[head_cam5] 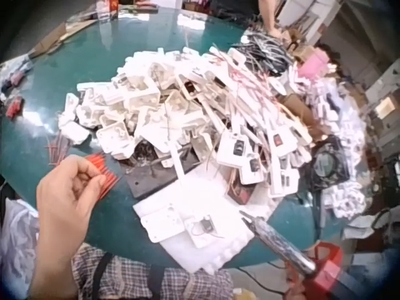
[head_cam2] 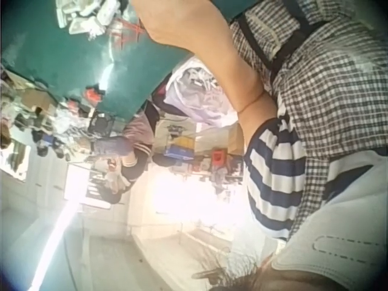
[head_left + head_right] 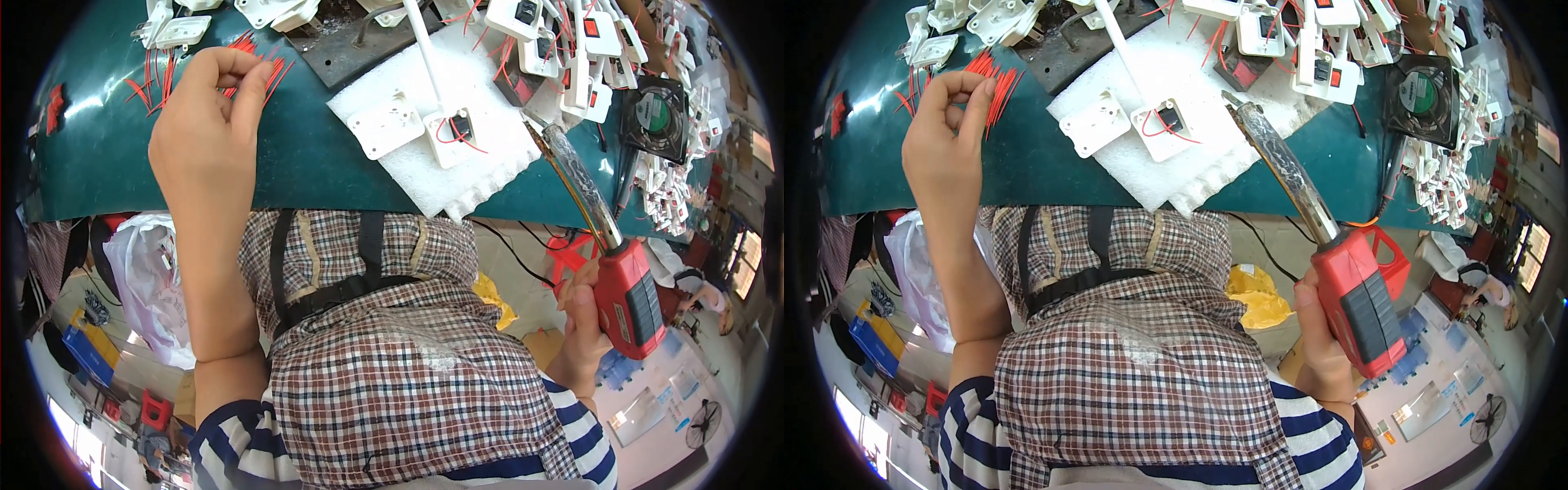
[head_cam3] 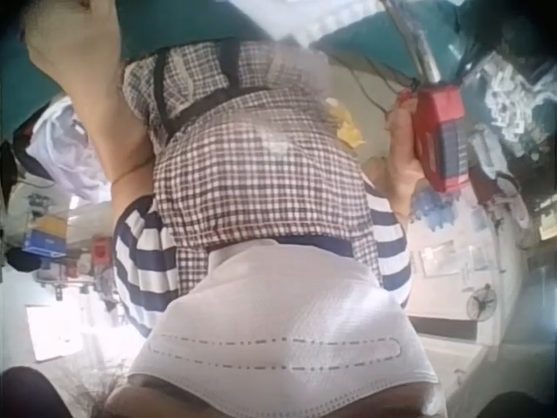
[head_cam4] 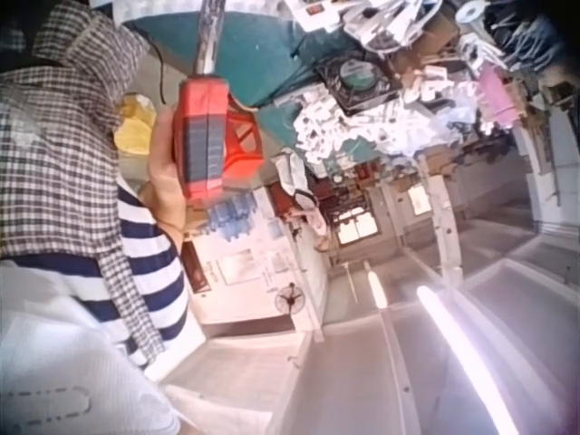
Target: The person solders red wires to switch housings using a soldering iron and solder wire at a factory workbench.
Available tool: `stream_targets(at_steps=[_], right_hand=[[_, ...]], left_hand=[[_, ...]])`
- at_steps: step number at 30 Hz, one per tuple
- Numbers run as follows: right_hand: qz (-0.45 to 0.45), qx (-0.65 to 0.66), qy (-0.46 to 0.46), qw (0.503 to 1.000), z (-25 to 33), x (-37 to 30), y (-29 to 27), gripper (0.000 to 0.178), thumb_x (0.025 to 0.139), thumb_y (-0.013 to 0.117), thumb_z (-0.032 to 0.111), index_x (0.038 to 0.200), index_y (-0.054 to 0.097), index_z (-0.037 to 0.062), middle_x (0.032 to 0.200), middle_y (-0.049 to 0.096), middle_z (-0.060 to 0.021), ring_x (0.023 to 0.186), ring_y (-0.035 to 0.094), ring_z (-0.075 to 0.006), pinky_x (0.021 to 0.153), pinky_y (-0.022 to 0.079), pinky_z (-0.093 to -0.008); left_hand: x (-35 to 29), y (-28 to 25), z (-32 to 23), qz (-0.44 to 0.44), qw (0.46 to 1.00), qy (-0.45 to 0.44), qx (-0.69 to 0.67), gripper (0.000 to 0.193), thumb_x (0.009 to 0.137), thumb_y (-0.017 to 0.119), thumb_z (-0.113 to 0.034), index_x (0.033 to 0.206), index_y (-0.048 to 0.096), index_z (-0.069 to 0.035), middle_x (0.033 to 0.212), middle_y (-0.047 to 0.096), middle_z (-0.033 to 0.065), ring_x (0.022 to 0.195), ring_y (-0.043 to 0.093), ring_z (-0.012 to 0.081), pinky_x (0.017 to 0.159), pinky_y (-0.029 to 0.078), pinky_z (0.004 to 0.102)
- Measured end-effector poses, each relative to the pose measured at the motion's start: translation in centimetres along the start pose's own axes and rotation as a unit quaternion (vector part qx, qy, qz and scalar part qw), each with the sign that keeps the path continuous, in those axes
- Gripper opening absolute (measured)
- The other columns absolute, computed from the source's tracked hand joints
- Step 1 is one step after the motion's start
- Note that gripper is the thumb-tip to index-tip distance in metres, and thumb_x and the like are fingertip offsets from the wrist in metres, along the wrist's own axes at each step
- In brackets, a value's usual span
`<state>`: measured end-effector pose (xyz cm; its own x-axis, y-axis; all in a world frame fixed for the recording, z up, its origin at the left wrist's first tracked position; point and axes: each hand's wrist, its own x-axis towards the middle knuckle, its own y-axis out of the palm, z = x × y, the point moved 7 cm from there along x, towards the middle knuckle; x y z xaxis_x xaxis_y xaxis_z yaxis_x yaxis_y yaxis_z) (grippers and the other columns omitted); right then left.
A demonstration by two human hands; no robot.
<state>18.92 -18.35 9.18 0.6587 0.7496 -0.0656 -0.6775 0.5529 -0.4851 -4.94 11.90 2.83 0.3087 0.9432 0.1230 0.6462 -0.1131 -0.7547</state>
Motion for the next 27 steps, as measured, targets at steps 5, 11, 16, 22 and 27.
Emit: stream_targets(at_steps=[5, 11, 16, 22, 27], right_hand=[[0.045, -0.079, -0.041, 0.995, -0.1, -0.1, -0.2, 0.014, 0.090, 0.066, 0.005, 0.096, 0.057, -0.0033, 0.071, 0.051, -0.0062, 0.048, 0.041, -0.0092, 0.047, 0.038, -0.0248], [0.032, -0.061, 0.000, 0.998, 0.0, -0.2, -0.2, 0.017, 0.090, 0.068, 0.007, 0.098, 0.058, -0.0035, 0.070, 0.051, -0.0051, 0.049, 0.044, -0.0090, 0.048, 0.038, -0.0248], [0.004, -0.071, 0.057, 0.996, -0.8, -1.3, -1.3, 0.023, 0.084, 0.074, 0.006, 0.106, 0.067, -0.0008, 0.084, 0.063, -0.0069, 0.068, 0.057, -0.0162, 0.064, 0.046, -0.0305], [0.064, -0.161, 0.010, 0.985, -0.5, -0.9, -0.9, 0.022, 0.086, 0.072, 0.010, 0.104, 0.066, -0.0002, 0.071, 0.060, -0.0026, 0.058, 0.054, -0.0105, 0.057, 0.043, -0.0262], [0.118, -0.177, 0.044, 0.976, -0.2, 0.1, -0.3, 0.031, 0.070, 0.080, 0.006, 0.100, 0.072, 0.0002, 0.089, 0.070, -0.0126, 0.075, 0.068, -0.0291, 0.070, 0.053, -0.0352]], left_hand=[[-2.0, 1.4, -6.5, 0.042, 0.983, 0.157, -0.083, 0.011, 0.086, 0.079, -0.009, 0.093, 0.073, -0.004, 0.082, 0.068, 0.0026, 0.066, 0.058, 0.0116, 0.060, 0.046, 0.0266], [-4.3, 5.7, -9.6, 0.052, 0.960, 0.248, -0.123, 0.011, 0.079, 0.080, -0.007, 0.085, 0.071, -0.008, 0.079, 0.066, 0.0031, 0.070, 0.064, 0.0216, 0.062, 0.048, 0.0330], [-4.6, 6.3, -9.6, 0.050, 0.963, 0.253, -0.080, 0.014, 0.074, 0.079, -0.005, 0.082, 0.069, -0.010, 0.079, 0.065, 0.0006, 0.073, 0.063, 0.0207, 0.065, 0.047, 0.0338], [-4.7, 6.4, -9.3, 0.042, 0.961, 0.260, -0.087, 0.016, 0.073, 0.077, -0.010, 0.079, 0.063, -0.011, 0.077, 0.056, 0.0032, 0.073, 0.057, 0.0232, 0.065, 0.044, 0.0387], [-4.7, 6.1, -9.3, 0.056, 0.964, 0.248, -0.077, 0.013, 0.074, 0.079, -0.005, 0.081, 0.070, -0.011, 0.077, 0.064, -0.0012, 0.073, 0.060, 0.0198, 0.066, 0.044, 0.0344]])
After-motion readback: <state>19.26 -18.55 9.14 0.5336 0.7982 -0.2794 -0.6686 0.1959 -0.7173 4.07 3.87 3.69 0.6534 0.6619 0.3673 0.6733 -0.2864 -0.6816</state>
